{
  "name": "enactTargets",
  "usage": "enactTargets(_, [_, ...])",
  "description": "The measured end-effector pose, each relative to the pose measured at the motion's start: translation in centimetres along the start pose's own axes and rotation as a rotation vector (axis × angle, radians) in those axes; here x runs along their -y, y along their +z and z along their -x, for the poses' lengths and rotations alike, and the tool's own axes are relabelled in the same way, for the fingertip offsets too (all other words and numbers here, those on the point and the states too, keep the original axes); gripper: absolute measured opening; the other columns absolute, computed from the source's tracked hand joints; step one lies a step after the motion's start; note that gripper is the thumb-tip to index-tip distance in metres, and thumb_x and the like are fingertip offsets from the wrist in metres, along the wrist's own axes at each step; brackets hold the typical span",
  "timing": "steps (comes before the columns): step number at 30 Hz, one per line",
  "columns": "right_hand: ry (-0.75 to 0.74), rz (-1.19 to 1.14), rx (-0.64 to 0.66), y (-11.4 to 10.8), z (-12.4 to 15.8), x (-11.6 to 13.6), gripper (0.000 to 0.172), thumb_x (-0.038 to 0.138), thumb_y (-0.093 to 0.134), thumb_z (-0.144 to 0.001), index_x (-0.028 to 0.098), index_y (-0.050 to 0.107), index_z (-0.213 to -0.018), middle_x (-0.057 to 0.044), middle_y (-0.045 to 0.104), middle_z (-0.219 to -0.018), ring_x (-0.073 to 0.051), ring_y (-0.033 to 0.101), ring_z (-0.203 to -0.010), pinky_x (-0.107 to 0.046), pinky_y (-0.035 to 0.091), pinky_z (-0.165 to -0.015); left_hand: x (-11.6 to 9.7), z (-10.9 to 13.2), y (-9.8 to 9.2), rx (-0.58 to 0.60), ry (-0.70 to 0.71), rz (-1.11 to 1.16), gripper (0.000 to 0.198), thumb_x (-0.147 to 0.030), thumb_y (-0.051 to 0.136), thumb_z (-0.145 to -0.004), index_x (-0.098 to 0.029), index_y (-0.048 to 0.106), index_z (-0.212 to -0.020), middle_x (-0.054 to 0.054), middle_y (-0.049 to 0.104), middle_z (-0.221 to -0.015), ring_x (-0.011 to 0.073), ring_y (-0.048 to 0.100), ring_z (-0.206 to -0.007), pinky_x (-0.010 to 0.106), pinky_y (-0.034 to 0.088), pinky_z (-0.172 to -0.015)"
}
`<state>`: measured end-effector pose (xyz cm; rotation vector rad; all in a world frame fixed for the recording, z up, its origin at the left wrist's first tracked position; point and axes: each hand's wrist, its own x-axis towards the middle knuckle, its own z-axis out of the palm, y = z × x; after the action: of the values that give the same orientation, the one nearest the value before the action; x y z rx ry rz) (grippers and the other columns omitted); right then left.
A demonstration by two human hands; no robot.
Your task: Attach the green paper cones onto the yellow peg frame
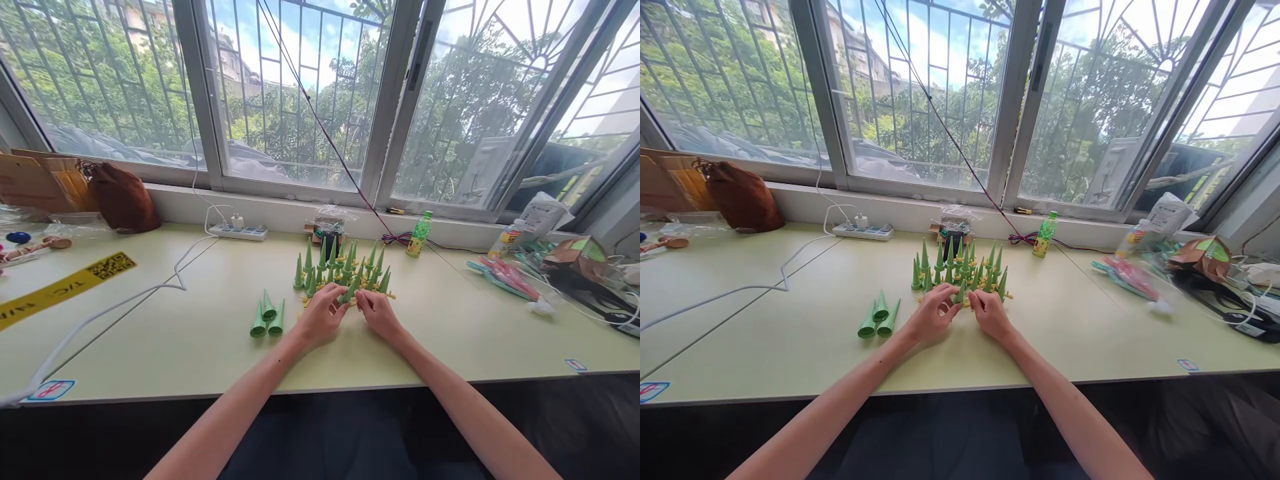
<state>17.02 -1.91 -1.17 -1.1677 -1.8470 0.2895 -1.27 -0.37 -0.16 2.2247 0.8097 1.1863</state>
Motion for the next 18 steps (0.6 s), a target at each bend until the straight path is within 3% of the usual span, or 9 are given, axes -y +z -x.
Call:
enactTargets(6, [0.018,0.008,-0.032,0.0,-0.1,0.2,0.049,0.047,0.034,-0.098,0.018,0.047,-0.061,0.001,0.047,-0.053,-0.011,0.040,-0.050,-0.025,0.030,-0.053,-0.4,-0.1,-0.1,0.012,0.001,0.080,0.026,-0.035,0.051,-0.091,-0.018,0.061,-0.108,0.007,0.056,-0.101,0.0103,0.059,-0.071,0.022,0.053,-0.060])
enactTargets(10, [0.036,0.010,-0.068,-0.1,-0.2,0.5,0.048,0.048,0.034,-0.098,0.018,0.046,-0.062,0.002,0.045,-0.054,-0.011,0.039,-0.050,-0.025,0.030,-0.052,-0.5,-0.6,-0.2,-0.027,-0.083,0.179,0.037,-0.045,0.041,-0.094,-0.017,0.059,-0.107,0.009,0.058,-0.104,0.0128,0.062,-0.072,0.022,0.054,-0.055])
enactTargets(14, [0.029,-0.003,-0.075,-0.2,-0.1,0.6,0.048,0.049,0.034,-0.098,0.019,0.045,-0.063,0.002,0.044,-0.055,-0.011,0.038,-0.050,-0.025,0.030,-0.051,-0.4,-1.0,-0.4,-0.099,-0.198,0.178,0.037,-0.050,0.038,-0.094,-0.017,0.056,-0.097,0.001,0.061,-0.075,0.0102,0.057,-0.051,0.021,0.048,-0.047])
enactTargets(18, [0.027,-0.014,-0.070,-0.3,0.0,0.6,0.045,0.049,0.035,-0.098,0.019,0.046,-0.065,0.002,0.043,-0.054,-0.012,0.037,-0.051,-0.025,0.029,-0.052,-0.3,-1.1,-0.4,-0.036,-0.296,0.261,0.036,-0.054,0.045,-0.090,-0.018,0.051,-0.094,-0.004,0.056,-0.059,0.0086,0.049,-0.037,0.019,0.036,-0.036])
